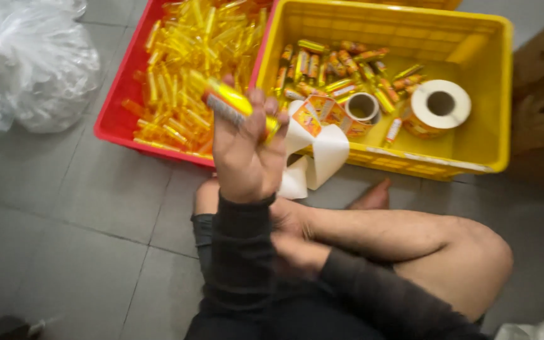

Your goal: Manually applying adhesive labels to small yellow plastic bottles by peeling them from a roll and wrapping them around the bottle body.

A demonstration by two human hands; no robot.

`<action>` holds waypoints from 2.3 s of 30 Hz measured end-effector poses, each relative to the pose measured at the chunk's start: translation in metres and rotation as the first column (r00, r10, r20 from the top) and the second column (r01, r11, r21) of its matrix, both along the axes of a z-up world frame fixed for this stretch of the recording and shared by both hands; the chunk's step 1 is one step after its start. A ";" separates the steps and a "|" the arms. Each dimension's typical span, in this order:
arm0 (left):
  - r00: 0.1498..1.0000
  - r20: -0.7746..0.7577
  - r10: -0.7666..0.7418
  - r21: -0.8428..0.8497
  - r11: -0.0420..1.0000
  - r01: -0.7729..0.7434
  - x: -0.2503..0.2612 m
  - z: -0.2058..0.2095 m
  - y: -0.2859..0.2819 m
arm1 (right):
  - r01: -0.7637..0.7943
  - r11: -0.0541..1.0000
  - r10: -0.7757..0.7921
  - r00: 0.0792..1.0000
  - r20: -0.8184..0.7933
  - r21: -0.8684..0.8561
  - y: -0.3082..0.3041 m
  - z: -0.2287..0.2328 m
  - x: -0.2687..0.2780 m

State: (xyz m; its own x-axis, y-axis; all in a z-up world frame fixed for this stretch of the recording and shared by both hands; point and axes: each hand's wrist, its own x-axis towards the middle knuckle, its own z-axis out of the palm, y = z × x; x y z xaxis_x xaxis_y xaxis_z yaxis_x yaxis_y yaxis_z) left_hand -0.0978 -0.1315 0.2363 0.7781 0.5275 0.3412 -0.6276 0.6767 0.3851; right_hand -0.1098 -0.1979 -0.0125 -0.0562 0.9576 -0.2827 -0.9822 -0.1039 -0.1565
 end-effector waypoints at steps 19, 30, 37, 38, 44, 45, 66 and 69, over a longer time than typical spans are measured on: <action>0.948 0.308 -0.074 -0.161 0.978 0.129 0.010 0.086 -0.082 | 0.321 0.946 -0.196 0.670 0.716 -0.041 -0.102 0.018 -0.001; 0.975 0.085 0.205 0.055 0.976 -0.210 0.098 0.029 0.007 | 0.333 0.943 -0.087 0.320 0.943 -0.026 -0.062 0.033 0.030; 0.538 -0.750 0.385 0.553 0.812 0.189 0.195 -0.134 0.078 | 0.587 0.809 0.064 -0.136 0.989 0.029 -0.084 0.059 0.125; 0.521 -0.732 0.440 0.620 0.747 0.241 0.204 -0.153 0.082 | 0.687 0.724 0.145 -0.239 0.960 0.061 -0.092 0.055 0.143; 0.552 -0.488 0.677 0.870 0.322 0.374 0.184 -0.203 0.108 | 0.791 0.599 0.659 -0.395 0.640 -0.129 -0.144 0.031 0.221; 0.609 -0.320 0.726 0.942 0.174 0.287 0.174 -0.213 0.114 | 0.789 0.507 0.814 -0.306 0.493 -0.348 -0.150 0.022 0.229; 0.711 0.194 0.676 0.833 -0.496 0.245 0.149 -0.240 0.117 | 0.657 0.453 0.892 -0.325 0.315 -0.603 -0.127 0.060 0.227; 0.724 0.094 0.684 0.849 -0.434 0.301 0.148 -0.242 0.120 | 0.639 0.440 0.897 -0.279 0.343 -0.631 -0.123 0.064 0.229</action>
State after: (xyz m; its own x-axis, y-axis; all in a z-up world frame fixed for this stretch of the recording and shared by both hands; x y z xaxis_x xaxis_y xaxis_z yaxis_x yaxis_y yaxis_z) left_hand 0.0502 -0.0117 -0.0059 0.9335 0.1030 0.3434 -0.0114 -0.9488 0.3157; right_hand 0.1194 -0.3207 0.0520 0.8304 0.3587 -0.4263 0.3197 -0.9334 -0.1627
